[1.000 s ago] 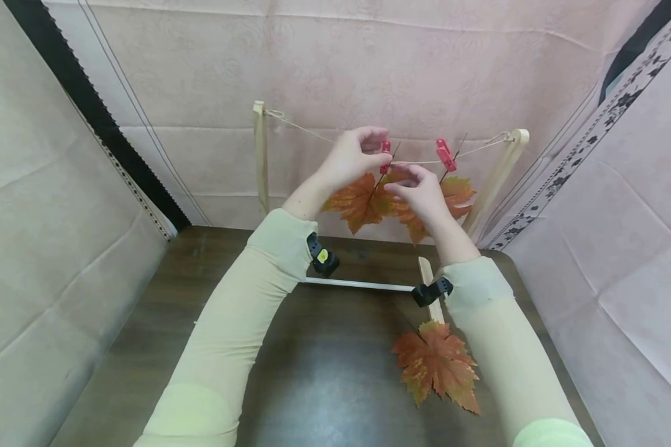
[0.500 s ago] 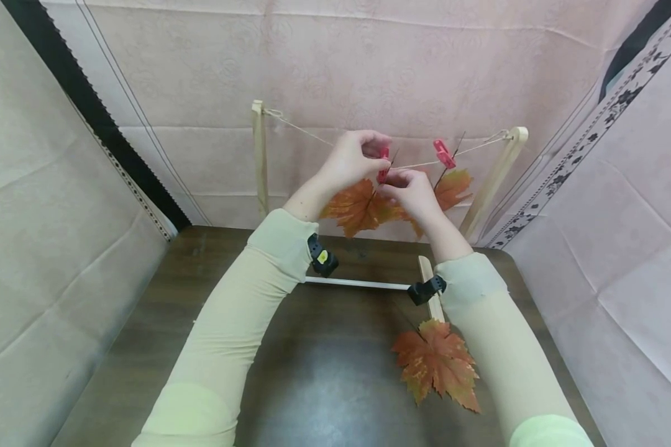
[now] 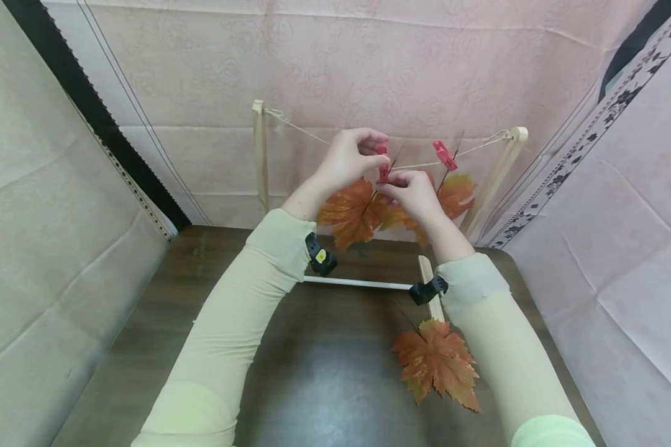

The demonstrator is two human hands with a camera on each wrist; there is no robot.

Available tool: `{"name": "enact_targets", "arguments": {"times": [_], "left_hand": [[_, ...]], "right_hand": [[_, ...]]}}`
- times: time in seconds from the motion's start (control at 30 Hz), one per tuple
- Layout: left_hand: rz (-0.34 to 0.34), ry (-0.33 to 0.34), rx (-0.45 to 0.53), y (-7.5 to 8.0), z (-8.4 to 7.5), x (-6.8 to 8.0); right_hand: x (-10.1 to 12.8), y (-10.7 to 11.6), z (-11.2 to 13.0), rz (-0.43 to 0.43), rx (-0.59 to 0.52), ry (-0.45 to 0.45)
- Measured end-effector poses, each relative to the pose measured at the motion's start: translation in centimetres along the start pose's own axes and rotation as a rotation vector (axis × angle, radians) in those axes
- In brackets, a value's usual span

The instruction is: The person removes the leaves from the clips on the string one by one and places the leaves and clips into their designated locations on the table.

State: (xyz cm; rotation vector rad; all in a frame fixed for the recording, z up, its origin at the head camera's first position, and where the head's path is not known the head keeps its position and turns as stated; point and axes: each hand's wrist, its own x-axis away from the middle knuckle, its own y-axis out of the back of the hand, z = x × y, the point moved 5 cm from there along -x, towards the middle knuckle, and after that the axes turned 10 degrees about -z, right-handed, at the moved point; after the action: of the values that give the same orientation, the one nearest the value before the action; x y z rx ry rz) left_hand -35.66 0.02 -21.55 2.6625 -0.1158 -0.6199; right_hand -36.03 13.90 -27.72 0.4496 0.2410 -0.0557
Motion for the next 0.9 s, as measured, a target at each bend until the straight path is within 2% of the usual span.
{"name": "enact_targets", "arguments": {"times": [0.23,0.5,0.73,0.9], "left_hand": [[-0.046,-0.013,0.065,0.3,0.5,-0.1],[-0.172,-0.008,0.167,1.2,0.2,0.6],[-0.181,-0.006,0.245,1.7,0.1,0.7],[-0.209,0.028,0.331,2.5,0.2,0.5]], "right_hand": [[0.2,-0.3,-0.2,0.024,-0.024,-0.016],[0.4,-0.6,0.0,0.028,-0.008,0.044],[0.7,-0.8,0.0,0.049,-0.003,0.052],[0.7,-0.8,-0.1,0.052,0.020,0.036]]}}
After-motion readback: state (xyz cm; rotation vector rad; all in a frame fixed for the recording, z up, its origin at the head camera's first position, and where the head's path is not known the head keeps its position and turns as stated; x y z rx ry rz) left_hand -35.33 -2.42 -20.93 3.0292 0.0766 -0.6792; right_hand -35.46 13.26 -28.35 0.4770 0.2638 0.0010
